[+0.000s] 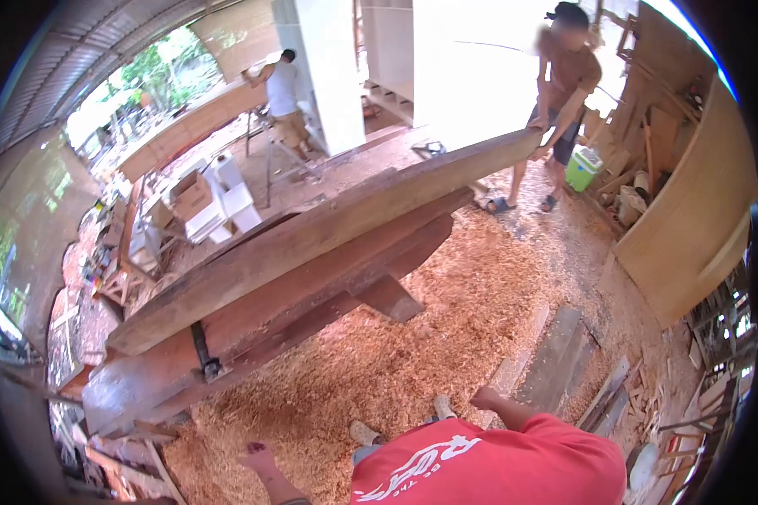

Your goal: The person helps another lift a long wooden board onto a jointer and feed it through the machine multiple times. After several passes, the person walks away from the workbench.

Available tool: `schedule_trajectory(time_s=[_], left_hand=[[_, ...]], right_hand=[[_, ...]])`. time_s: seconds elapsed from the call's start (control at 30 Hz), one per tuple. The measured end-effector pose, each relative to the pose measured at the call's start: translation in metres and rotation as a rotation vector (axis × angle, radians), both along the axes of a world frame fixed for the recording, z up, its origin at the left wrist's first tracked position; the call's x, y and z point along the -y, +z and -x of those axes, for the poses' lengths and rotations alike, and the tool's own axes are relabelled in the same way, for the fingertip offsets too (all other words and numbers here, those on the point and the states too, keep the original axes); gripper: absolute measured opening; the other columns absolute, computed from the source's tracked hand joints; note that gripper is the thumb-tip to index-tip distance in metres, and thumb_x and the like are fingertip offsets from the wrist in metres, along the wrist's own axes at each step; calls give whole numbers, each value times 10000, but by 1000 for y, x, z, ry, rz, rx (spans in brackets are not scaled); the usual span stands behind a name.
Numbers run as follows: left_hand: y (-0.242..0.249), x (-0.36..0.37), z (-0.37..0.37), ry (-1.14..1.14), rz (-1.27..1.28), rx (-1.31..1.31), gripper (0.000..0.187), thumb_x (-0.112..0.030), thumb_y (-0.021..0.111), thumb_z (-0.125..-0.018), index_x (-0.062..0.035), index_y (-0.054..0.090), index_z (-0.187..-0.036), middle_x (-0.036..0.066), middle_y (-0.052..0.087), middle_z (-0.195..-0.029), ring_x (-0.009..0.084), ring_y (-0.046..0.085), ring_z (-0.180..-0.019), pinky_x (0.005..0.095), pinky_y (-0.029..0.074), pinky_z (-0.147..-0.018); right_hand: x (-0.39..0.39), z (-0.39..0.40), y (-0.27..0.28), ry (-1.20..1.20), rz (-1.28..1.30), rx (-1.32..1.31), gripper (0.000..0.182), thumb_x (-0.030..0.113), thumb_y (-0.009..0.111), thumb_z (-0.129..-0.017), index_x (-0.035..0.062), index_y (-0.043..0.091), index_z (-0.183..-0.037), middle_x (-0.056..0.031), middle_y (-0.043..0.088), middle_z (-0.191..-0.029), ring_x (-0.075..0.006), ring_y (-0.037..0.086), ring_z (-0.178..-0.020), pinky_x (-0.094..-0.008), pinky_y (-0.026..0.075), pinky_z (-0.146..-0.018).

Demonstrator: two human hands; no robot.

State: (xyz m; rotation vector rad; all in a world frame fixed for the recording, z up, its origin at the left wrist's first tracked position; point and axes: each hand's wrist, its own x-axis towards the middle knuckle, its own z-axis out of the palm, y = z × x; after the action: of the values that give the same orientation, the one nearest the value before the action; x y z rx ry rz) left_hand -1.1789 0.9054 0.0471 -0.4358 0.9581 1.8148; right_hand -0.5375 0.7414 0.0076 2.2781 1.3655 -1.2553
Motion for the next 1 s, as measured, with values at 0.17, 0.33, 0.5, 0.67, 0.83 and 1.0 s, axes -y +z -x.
schedule_trajectory(time_s=[0.17,0.33,0.5,0.67,0.83,1.0], left_hand=[[75,-68,-114,-359,30,-132,486,-576,460,-740,-92,503,-725,14,504,-586,143,509,-560,249,428,-495],[39,-51,-229,-1234,103,-465,264,-314,446,-824,-60,513,-799,56,525,-609,163,526,-531,291,443,-467],[-13,9,-272,-1808,215,-558,290,-316,451,-826,-32,508,-847,89,543,-664,199,551,-569,302,467,-501],[-26,44,-251,-1788,446,-521,209,-251,467,-801,-46,475,-839,109,548,-652,226,554,-547,311,456,-471],[-50,56,-216,-1652,631,-593,147,-198,464,-781,-52,470,-791,114,544,-634,222,541,-526,310,430,-445],[-54,62,-200,-1567,684,-656,129,-175,460,-767,-46,472,-756,114,536,-609,206,520,-488,299,404,-410]], right_hand=[[-15,28,6,9,-135,-108,350,348,503,-669,60,624,-825,-180,596,-810,-317,575,-764,-387,449,-686],[-26,51,5,-137,-214,-172,292,328,536,-660,83,643,-777,-157,608,-777,-288,587,-733,-372,459,-669],[-20,43,12,-194,-255,-232,280,310,544,-649,79,643,-771,-143,612,-729,-288,590,-675,-369,467,-628],[10,26,-18,-127,-232,-106,371,395,505,-667,42,610,-718,-167,586,-705,-312,567,-662,-400,446,-601],[11,17,-4,-196,-48,-103,340,343,510,-636,38,622,-735,-182,593,-742,-312,579,-709,-389,457,-645],[-12,28,-11,-171,-190,-136,318,312,512,-637,33,622,-744,-185,593,-752,-313,578,-721,-389,455,-657]])
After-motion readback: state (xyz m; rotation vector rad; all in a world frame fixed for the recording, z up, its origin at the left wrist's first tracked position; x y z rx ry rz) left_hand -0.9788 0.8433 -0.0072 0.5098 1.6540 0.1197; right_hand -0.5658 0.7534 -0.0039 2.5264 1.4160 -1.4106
